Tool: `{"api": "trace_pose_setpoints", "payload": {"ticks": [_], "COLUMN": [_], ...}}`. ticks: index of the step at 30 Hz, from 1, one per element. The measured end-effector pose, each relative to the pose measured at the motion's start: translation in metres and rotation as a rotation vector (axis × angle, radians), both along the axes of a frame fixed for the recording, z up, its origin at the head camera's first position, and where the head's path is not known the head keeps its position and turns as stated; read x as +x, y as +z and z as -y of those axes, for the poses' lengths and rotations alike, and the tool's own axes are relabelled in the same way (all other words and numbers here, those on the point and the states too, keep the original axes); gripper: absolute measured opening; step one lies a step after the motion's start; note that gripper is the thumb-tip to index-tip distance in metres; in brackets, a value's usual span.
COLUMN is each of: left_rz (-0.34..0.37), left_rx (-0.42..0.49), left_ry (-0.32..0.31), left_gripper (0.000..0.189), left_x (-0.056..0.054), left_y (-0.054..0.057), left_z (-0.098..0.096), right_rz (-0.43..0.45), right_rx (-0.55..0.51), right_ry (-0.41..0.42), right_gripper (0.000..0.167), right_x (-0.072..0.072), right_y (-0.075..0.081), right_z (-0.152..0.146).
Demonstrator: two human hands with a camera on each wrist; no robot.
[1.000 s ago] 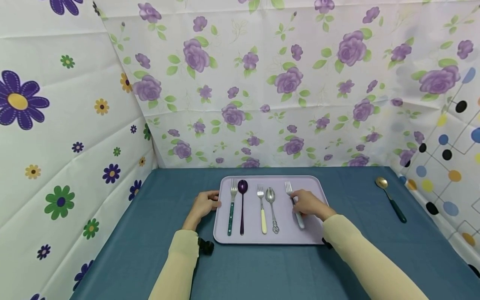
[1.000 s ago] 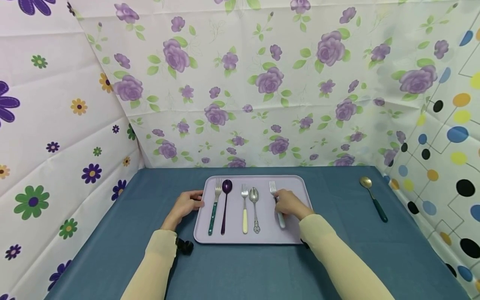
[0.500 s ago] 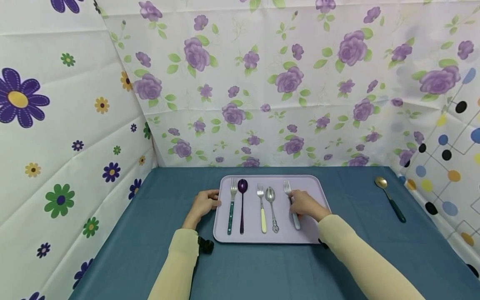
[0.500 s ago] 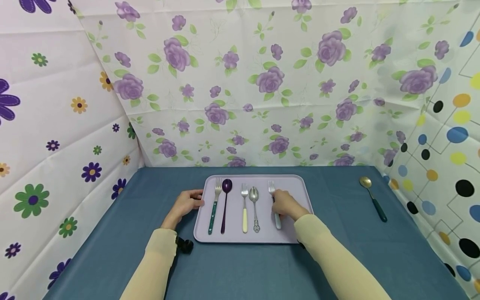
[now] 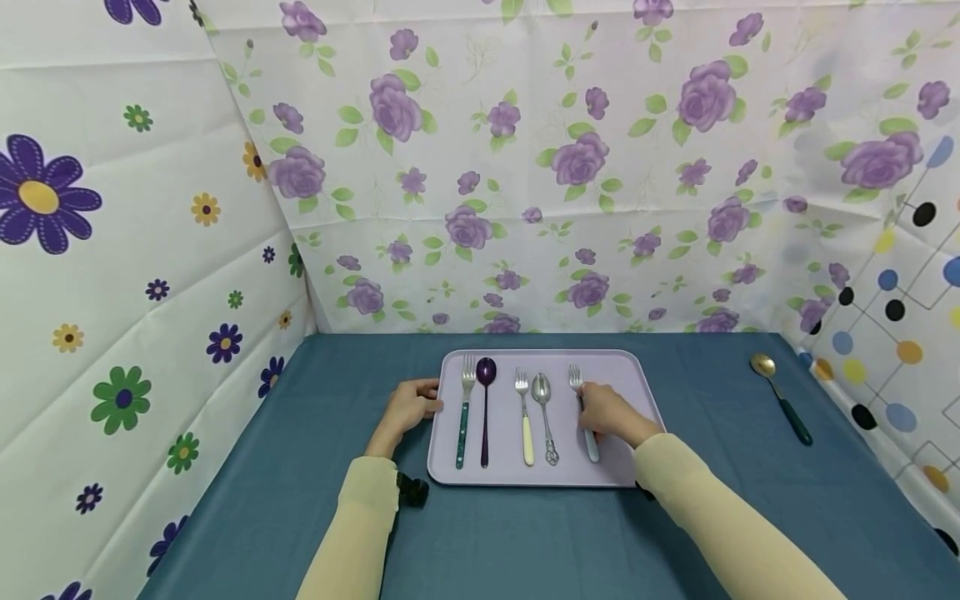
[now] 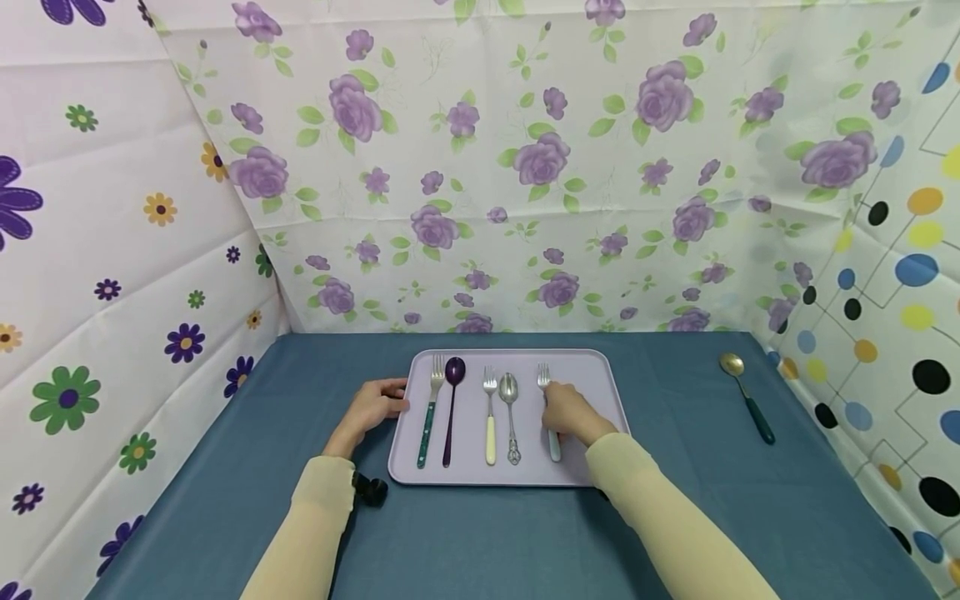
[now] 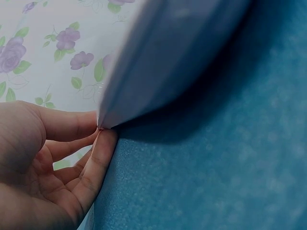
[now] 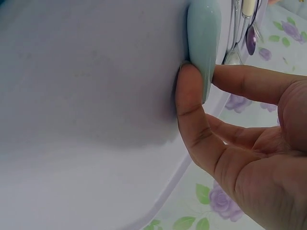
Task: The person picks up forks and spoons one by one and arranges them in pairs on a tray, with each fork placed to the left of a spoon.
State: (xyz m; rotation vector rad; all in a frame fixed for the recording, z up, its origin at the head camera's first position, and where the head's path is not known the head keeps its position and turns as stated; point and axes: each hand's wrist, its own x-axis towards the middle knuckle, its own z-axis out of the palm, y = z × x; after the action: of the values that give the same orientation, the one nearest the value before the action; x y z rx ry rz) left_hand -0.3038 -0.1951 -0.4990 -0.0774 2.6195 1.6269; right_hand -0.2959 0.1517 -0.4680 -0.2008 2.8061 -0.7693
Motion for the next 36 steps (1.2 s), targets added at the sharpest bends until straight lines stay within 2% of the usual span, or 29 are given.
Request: {"api": "trace_pose_setpoints", "payload": {"ticks": [13, 24, 26, 31, 36], "left_rz": [0.011, 0.003, 0.004, 0.000, 0.000], "left_rx": [-0.007, -0.006, -0.008, -0.005, 0.002], "left_ry": [0.007, 0.000, -0.001, -0.004, -0.002], "left_gripper": [0.052, 0.051, 0.051, 0.050, 0.050], "left_x": [0.0001, -0.0003, -0.0002, 0.0000, -0.0001], "left_y": [0.0004, 0.0002, 0.0002, 0.0001, -0.0004], "left_z": [-0.0010, -0.0001, 0.0002, 0.0005, -0.0001], "right_rz": [-0.013, -0.020, -0.019, -0.001, 0.022], "right_rx": [-0.002, 0.007, 0.002, -0.019, -0.033], "right_ry": [0.025, 0.009, 0.008, -0.003, -0.011], "right_gripper": [0.018, 0.017, 0.026, 0.060, 0.064], "right_x": [0.0029, 0.0018, 0.0018, 0.0003, -0.0006], "right_y": [0.0020, -0.0009, -0.0009, -0.0025, -0.0022], "right_z": [-0.0012, -0.0016, -0.0016, -0.0026, -0.0049]}}
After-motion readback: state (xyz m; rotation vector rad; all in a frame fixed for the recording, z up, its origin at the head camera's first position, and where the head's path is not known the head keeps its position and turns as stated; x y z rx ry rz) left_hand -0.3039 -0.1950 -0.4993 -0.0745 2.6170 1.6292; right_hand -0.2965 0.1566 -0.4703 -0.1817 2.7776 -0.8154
